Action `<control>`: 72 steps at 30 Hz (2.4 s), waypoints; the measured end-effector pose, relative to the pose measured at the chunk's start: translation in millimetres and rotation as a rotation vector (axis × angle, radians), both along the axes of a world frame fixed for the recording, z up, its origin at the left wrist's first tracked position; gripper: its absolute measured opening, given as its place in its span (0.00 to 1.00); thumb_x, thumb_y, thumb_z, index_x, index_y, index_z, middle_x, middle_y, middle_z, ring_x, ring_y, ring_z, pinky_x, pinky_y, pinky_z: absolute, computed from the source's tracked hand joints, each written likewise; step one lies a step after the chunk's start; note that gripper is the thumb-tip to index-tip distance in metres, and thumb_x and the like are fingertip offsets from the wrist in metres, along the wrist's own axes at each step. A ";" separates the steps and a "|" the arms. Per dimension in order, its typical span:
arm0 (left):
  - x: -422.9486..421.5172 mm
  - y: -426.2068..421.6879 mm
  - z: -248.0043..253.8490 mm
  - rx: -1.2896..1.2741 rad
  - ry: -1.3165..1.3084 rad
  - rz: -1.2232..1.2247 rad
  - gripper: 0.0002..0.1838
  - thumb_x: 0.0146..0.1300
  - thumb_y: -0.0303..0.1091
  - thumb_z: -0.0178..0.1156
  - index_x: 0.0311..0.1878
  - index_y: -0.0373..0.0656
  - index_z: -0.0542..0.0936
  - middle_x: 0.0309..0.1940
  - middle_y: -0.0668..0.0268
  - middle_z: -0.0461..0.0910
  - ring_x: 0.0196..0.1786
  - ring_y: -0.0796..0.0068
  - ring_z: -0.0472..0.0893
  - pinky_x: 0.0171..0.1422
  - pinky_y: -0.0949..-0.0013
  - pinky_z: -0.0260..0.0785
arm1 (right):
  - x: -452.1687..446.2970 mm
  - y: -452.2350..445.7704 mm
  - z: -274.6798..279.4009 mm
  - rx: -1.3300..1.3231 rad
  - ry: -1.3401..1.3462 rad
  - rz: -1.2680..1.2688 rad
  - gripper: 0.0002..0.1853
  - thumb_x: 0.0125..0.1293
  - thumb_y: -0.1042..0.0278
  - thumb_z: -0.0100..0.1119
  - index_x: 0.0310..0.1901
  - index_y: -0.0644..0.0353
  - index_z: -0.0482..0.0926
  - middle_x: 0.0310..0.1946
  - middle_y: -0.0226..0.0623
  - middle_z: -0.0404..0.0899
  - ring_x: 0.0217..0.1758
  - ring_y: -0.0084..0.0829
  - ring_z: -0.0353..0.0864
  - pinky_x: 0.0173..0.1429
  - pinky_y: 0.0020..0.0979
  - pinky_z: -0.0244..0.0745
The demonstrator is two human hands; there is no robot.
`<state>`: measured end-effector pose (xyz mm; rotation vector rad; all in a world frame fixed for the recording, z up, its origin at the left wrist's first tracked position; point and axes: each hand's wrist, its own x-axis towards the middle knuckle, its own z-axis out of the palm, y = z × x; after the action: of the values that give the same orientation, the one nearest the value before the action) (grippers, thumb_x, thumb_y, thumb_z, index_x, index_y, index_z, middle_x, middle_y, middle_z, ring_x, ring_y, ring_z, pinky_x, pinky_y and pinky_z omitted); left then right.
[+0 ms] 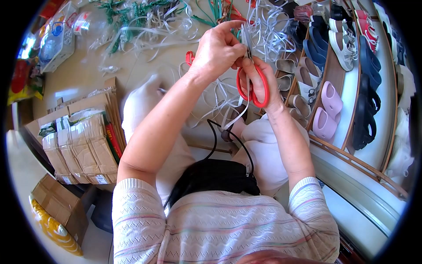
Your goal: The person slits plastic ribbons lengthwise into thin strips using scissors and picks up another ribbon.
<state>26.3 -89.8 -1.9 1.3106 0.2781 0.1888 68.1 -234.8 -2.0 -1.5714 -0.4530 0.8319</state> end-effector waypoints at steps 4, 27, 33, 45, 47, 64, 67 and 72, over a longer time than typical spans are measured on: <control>-2.8 3.5 0.2 -0.002 0.022 -0.023 0.26 0.52 0.22 0.56 0.57 0.31 0.65 0.20 0.67 0.74 0.19 0.82 0.72 0.21 0.79 0.65 | 0.8 -3.1 1.8 -0.038 0.063 0.013 0.18 0.62 0.51 0.53 0.32 0.61 0.72 0.13 0.23 0.66 0.13 0.13 0.62 0.16 0.17 0.55; -15.0 45.2 -22.4 0.077 0.060 0.058 0.23 0.54 0.23 0.56 0.56 0.36 0.69 0.22 0.68 0.75 0.23 0.82 0.74 0.26 0.79 0.66 | 25.6 -31.9 11.2 0.169 0.231 -0.178 0.16 0.63 0.54 0.53 0.37 0.60 0.69 0.18 0.24 0.62 0.18 0.16 0.61 0.22 0.19 0.58; -17.1 55.4 -52.0 0.186 0.155 0.214 0.25 0.55 0.24 0.56 0.58 0.38 0.67 0.24 0.67 0.75 0.25 0.81 0.75 0.26 0.80 0.66 | 47.5 -54.9 7.0 0.233 0.229 -0.266 0.16 0.63 0.54 0.52 0.37 0.60 0.69 0.18 0.24 0.64 0.19 0.16 0.62 0.22 0.19 0.59; 13.3 65.3 -233.7 1.194 1.288 -0.225 0.19 0.52 0.33 0.53 0.50 0.47 0.76 0.49 0.60 0.74 0.54 0.63 0.73 0.56 0.66 0.66 | 72.9 -53.0 -25.2 0.224 0.381 -0.332 0.14 0.65 0.57 0.49 0.36 0.62 0.68 0.16 0.25 0.62 0.17 0.17 0.61 0.22 0.20 0.58; 25.2 64.7 -245.8 1.070 1.350 -0.353 0.17 0.53 0.33 0.52 0.47 0.45 0.77 0.49 0.59 0.75 0.54 0.62 0.73 0.56 0.66 0.67 | 74.5 -55.2 -24.9 0.207 0.408 -0.350 0.13 0.65 0.57 0.49 0.36 0.61 0.68 0.16 0.25 0.62 0.17 0.17 0.61 0.22 0.20 0.58; 38.1 169.0 -361.5 1.189 1.118 -0.292 0.27 0.52 0.27 0.50 0.59 0.53 0.67 0.54 0.57 0.69 0.55 0.57 0.71 0.56 0.60 0.66 | 76.1 -31.0 -52.1 0.098 0.501 -0.183 0.17 0.64 0.53 0.51 0.39 0.62 0.68 0.18 0.26 0.64 0.19 0.17 0.62 0.23 0.19 0.60; 33.9 162.9 -344.3 1.159 1.268 -0.341 0.17 0.53 0.28 0.50 0.48 0.48 0.76 0.46 0.57 0.75 0.50 0.57 0.75 0.54 0.60 0.68 | 74.6 -28.2 -51.8 0.088 0.507 -0.169 0.16 0.64 0.55 0.50 0.39 0.62 0.68 0.19 0.26 0.65 0.19 0.17 0.62 0.24 0.19 0.59; 59.9 174.5 -305.8 1.278 0.955 -0.062 0.10 0.53 0.36 0.51 0.35 0.46 0.79 0.38 0.53 0.78 0.43 0.52 0.77 0.47 0.55 0.70 | 69.5 -25.2 -42.5 0.097 0.489 -0.168 0.15 0.65 0.57 0.50 0.39 0.62 0.68 0.19 0.27 0.65 0.20 0.17 0.63 0.24 0.18 0.59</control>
<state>86.2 84.7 -307.7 2.6272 1.0282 -0.4229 137.5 -260.0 -44.5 -1.2422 -0.0068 1.0080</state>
